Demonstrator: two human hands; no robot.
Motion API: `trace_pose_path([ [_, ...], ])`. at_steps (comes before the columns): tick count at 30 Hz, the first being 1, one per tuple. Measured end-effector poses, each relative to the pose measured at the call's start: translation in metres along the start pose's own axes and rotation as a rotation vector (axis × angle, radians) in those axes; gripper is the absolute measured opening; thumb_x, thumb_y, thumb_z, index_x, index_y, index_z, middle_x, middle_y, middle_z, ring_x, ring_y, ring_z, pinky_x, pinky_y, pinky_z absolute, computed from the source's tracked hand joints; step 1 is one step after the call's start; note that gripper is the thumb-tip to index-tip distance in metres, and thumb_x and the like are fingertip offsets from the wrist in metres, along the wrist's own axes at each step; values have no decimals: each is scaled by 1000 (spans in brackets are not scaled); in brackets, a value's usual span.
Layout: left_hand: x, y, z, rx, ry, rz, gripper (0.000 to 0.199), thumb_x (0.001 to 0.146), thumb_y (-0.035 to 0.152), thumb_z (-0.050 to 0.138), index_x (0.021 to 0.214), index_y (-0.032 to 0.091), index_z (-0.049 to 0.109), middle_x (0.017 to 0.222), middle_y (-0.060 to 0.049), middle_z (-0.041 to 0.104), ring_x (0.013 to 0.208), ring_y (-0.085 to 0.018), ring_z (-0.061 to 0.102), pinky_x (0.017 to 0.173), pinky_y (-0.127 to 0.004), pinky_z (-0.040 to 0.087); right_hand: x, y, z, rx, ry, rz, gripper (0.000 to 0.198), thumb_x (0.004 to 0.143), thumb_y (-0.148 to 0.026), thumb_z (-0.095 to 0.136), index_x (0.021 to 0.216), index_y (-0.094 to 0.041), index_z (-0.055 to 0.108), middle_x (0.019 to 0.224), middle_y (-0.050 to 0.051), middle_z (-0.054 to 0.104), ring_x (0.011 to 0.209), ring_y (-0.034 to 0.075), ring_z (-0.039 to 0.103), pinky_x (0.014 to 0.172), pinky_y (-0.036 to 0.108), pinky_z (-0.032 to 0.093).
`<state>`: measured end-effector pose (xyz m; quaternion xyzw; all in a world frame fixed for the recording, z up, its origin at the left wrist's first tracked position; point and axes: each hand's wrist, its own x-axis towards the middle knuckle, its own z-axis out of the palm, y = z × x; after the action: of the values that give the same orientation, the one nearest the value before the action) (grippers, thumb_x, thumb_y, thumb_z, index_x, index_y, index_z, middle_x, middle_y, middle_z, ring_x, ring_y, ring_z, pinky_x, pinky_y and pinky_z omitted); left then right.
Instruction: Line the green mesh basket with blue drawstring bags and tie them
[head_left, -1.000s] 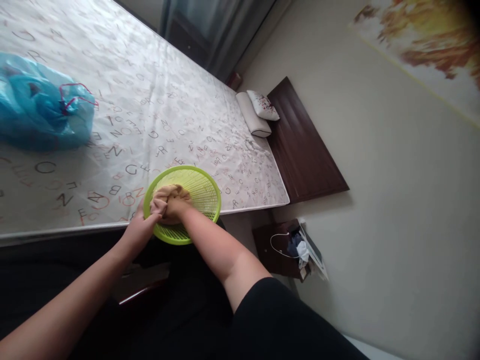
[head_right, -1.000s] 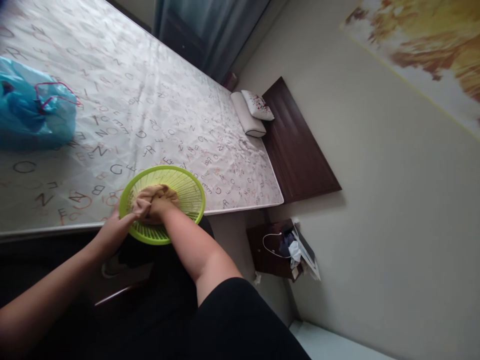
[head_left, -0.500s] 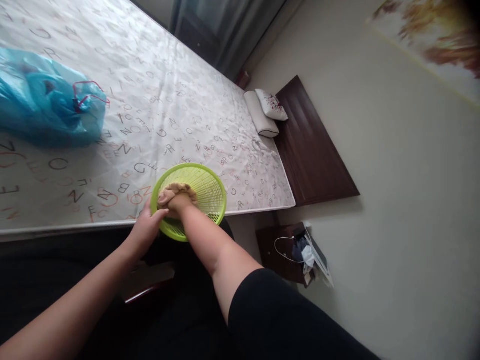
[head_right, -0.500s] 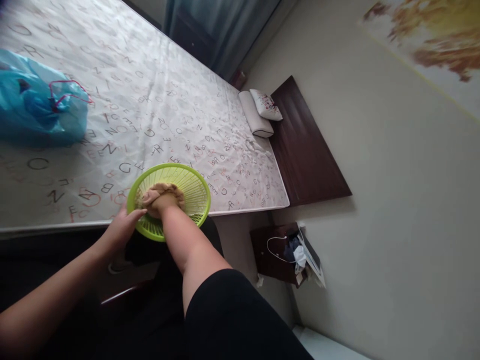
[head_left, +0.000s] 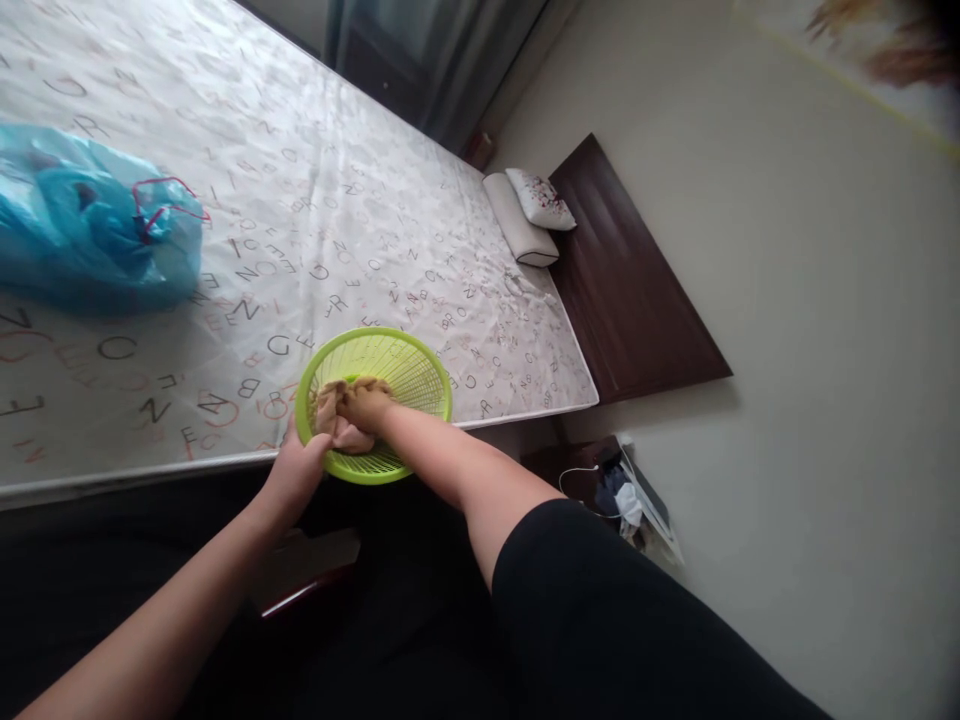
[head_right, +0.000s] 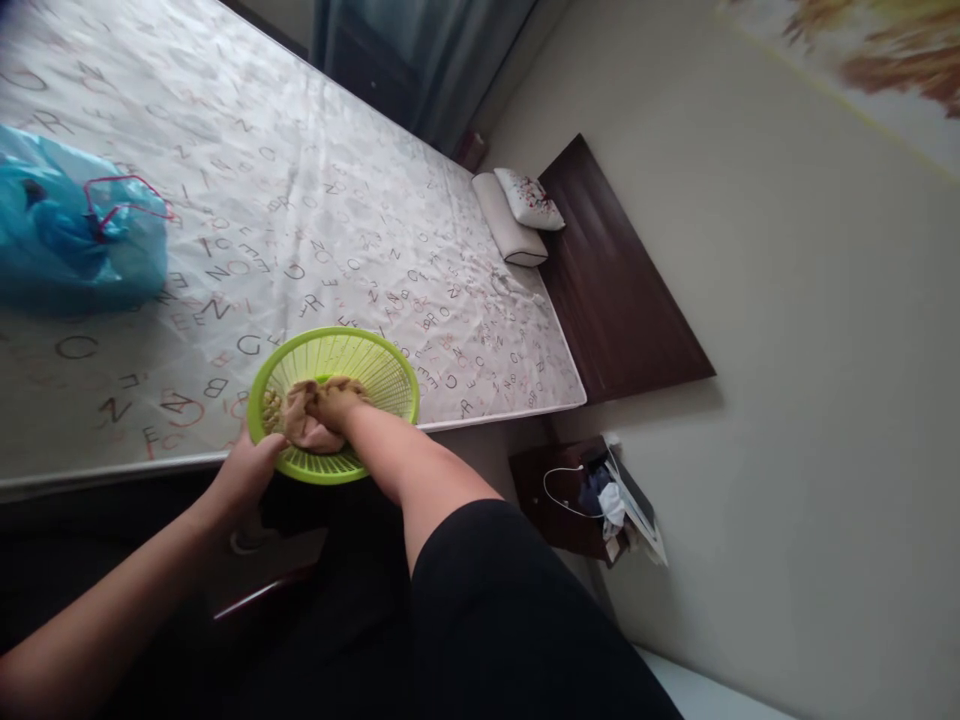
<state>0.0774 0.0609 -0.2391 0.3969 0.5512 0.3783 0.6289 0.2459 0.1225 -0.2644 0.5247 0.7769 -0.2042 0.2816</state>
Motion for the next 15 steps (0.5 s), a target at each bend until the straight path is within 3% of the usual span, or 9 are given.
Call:
trace_pose_path([
  [3,1,-1,1,-10,16,-13,61,72,32,69,132,20,66,127,-13,73,131,-42,66,124,-61,49,-1,-1,-1,-115,1,-9,62,107,-30,49,164,-9,41,167,32,45,147,52,48,104,78,55],
  [11,-4,13,3,-9,-16,51,52,73,28,68,126,22,69,118,-9,76,133,-39,65,124,-56,50,16,-3,5,28,7,120,78,95,-42,71,160,-10,43,160,29,52,143,51,50,101,77,58],
  [15,-6,17,6,-23,19,24,55,70,31,68,124,21,67,129,-10,74,133,-38,66,124,-53,51,16,-8,4,-24,-7,151,77,96,-46,66,159,-8,42,159,32,51,142,50,52,95,75,62],
])
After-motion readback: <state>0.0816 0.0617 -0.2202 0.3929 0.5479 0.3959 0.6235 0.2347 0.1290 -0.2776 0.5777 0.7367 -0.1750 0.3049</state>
